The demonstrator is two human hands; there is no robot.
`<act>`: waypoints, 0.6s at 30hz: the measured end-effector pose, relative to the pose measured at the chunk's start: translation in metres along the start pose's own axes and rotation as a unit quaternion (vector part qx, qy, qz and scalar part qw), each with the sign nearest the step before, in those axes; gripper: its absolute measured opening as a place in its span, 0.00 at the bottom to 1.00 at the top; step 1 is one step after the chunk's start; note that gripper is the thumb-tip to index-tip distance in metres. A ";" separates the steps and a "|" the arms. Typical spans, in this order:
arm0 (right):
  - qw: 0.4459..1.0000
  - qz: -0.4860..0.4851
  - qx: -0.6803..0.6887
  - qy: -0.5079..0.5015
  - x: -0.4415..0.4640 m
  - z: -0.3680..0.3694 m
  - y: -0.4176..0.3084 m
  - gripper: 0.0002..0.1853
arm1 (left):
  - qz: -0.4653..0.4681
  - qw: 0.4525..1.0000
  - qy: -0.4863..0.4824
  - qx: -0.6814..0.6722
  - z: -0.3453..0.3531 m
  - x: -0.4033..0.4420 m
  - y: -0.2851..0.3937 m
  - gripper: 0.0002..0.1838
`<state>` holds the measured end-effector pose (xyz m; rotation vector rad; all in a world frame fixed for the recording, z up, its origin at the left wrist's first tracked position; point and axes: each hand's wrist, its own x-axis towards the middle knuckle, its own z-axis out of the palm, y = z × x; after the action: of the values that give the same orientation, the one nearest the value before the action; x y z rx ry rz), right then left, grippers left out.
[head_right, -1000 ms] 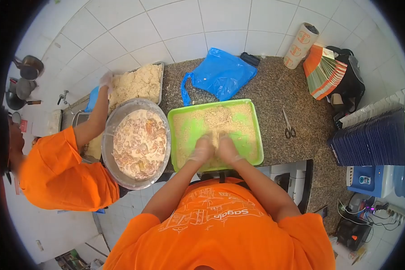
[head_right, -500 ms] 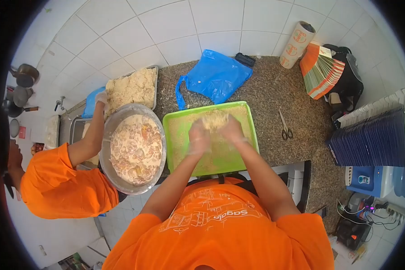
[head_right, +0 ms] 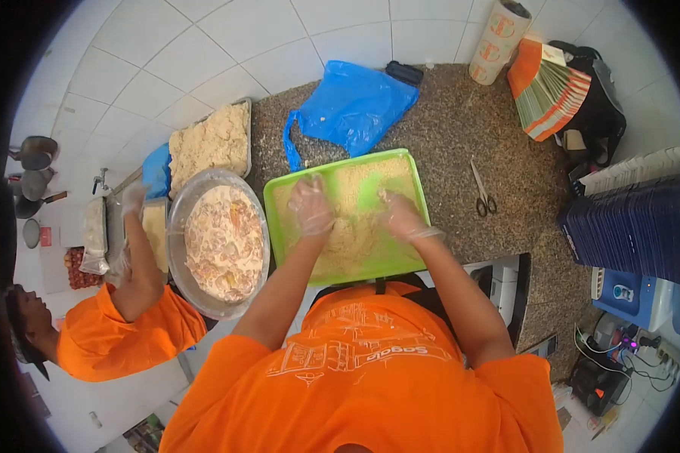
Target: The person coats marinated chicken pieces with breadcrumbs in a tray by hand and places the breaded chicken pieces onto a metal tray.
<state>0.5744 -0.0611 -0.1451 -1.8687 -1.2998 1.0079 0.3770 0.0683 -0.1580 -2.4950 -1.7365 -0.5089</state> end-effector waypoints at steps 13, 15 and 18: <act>0.978 -0.171 0.058 0.108 -0.027 0.013 0.015 0.16 | 0.014 0.989 -0.148 0.019 -0.020 -0.034 0.049 0.37; 0.974 -0.061 0.210 0.064 -0.018 0.001 0.010 0.14 | 0.077 0.972 -0.221 -0.029 -0.024 -0.044 0.053 0.39; 0.998 0.012 0.067 -0.009 -0.043 -0.003 -0.009 0.10 | 0.069 0.979 -0.188 0.025 -0.015 -0.044 0.047 0.41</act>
<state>0.5631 -0.0996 -0.1261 -1.7824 -1.1927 1.0999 0.4026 0.0077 -0.1503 -2.7869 -1.6349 0.0224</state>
